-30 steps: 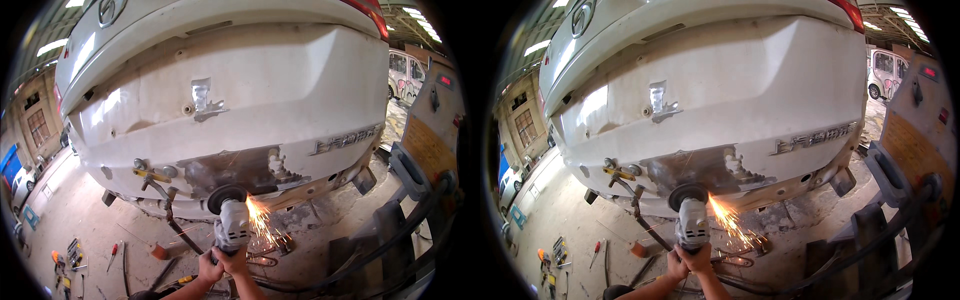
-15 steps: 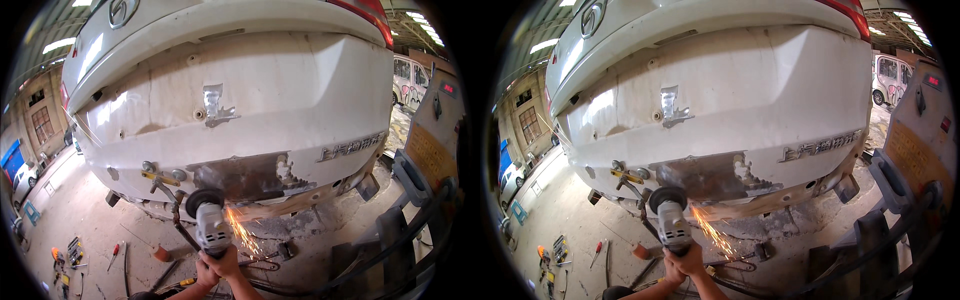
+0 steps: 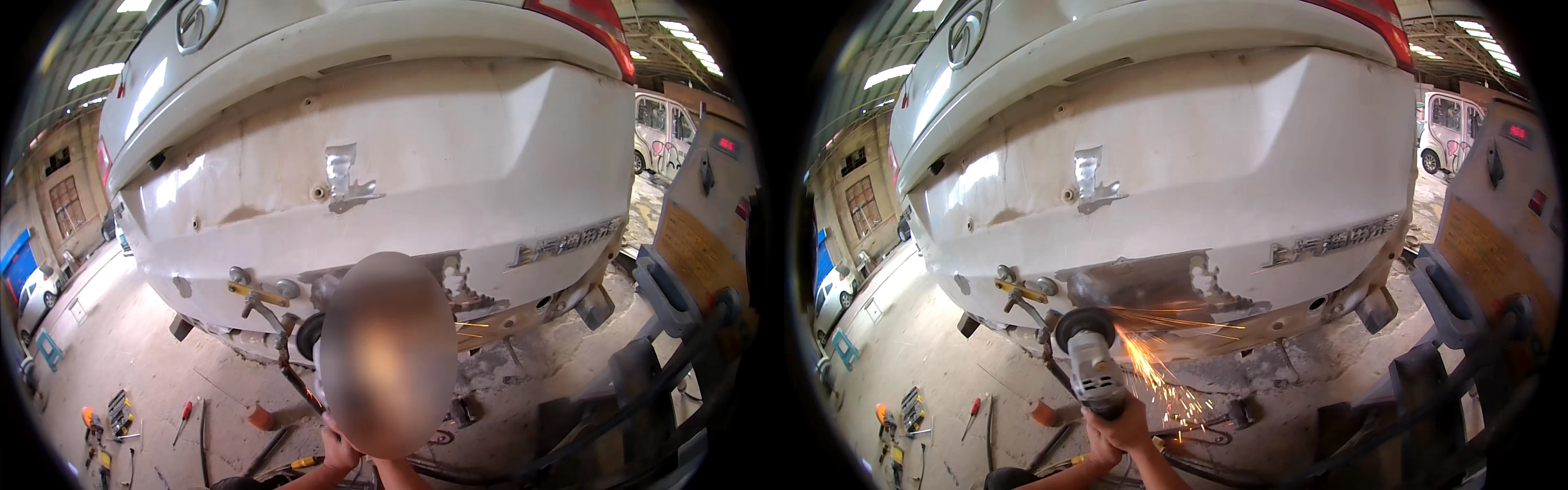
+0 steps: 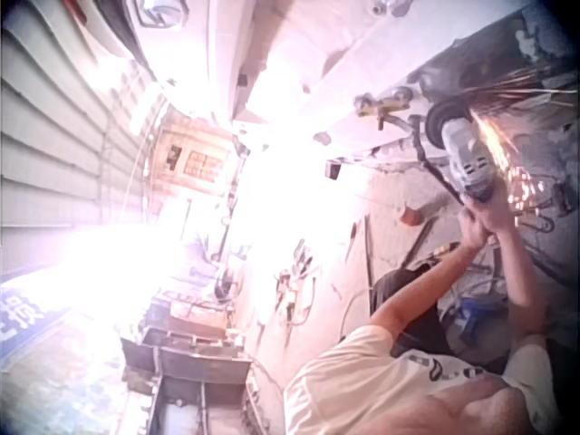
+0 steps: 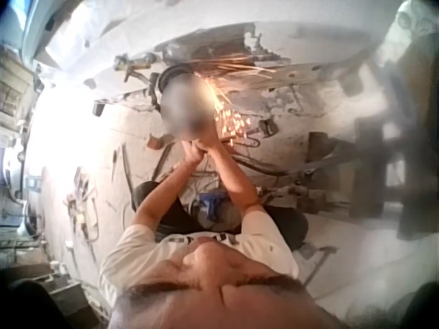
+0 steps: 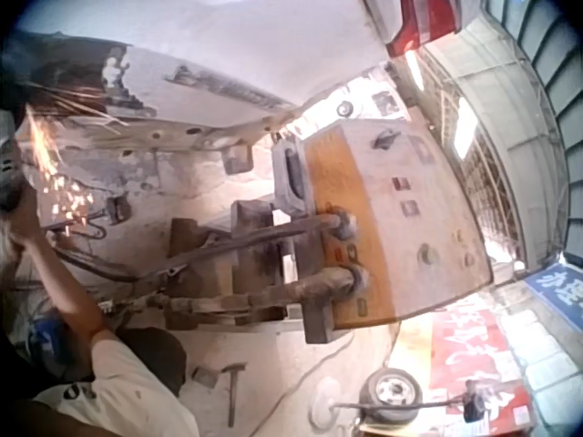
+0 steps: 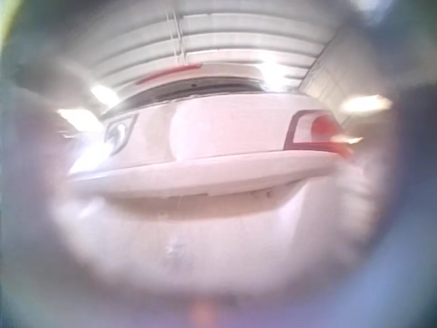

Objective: The person uses an angle grinder to smooth the surface of a white car bumper, generating sparks. They then switch to a welding torch to apply filler material to the damaged area.

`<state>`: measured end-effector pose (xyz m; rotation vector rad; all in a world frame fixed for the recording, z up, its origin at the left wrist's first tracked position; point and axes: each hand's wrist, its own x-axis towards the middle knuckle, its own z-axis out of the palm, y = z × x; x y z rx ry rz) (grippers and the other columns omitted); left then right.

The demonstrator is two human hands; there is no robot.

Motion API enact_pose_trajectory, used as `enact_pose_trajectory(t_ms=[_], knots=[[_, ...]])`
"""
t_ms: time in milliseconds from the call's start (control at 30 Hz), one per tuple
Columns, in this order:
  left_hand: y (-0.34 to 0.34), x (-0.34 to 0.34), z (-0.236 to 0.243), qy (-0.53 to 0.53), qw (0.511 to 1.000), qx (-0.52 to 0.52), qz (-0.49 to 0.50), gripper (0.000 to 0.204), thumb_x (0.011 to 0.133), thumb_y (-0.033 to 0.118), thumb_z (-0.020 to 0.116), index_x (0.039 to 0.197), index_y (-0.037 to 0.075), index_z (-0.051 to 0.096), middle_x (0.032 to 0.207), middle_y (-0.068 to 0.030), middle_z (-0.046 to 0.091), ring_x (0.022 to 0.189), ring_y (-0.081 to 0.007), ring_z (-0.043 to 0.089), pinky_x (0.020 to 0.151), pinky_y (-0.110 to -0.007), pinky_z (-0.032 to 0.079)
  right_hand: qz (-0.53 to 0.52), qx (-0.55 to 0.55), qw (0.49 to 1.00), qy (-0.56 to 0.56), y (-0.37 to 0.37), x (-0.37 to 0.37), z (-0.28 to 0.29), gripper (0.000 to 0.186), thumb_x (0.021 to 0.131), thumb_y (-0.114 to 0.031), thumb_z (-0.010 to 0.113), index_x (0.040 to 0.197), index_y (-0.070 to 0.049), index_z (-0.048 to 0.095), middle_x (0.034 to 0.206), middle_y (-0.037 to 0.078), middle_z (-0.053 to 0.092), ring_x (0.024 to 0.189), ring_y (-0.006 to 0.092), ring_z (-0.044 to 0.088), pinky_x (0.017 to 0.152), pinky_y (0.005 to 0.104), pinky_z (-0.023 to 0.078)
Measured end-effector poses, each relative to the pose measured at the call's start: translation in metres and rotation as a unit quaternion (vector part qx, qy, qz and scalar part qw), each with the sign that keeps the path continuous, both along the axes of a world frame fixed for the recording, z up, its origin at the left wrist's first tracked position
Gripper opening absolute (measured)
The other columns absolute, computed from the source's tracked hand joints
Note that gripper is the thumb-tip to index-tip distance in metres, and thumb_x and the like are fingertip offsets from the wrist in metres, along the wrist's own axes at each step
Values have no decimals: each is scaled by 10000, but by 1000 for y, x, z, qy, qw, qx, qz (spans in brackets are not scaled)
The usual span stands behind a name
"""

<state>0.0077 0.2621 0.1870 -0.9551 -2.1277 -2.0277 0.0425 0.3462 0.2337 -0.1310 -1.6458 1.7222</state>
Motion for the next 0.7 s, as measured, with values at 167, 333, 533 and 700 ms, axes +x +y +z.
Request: enact_pose_trajectory(t_ms=[167,333,533,700], knots=[[1,-24,-2,45,992,-100,-64,325,783,259,563,905,-39,603,809,-178,651,760,-223,627,690,-355,482,-2,-141,987,74,6,-4,-11,292,656,-156,768,851,22,644,798,81,665,724,132,627,677,294,506],[13,10,18,32,999,9,11,338,794,239,546,996,-29,587,851,-159,642,846,-269,626,754,-367,474,9,-54,998,14,2,-7,-10,241,658,-120,751,843,-6,646,793,61,659,736,128,629,680,290,505],[7,-28,12,27,987,-137,-85,351,810,278,545,939,-43,606,859,-184,659,860,-255,640,744,-360,483,-14,-147,986,83,11,-4,-3,235,669,-117,742,851,-8,640,795,69,657,765,124,624,696,281,497],[7,-4,15,39,999,-3,-37,370,816,283,541,940,-61,594,836,-197,656,844,-237,641,733,-356,486,-10,-66,997,49,2,-3,12,257,668,-139,756,838,21,647,778,77,665,702,127,629,656,295,508]])
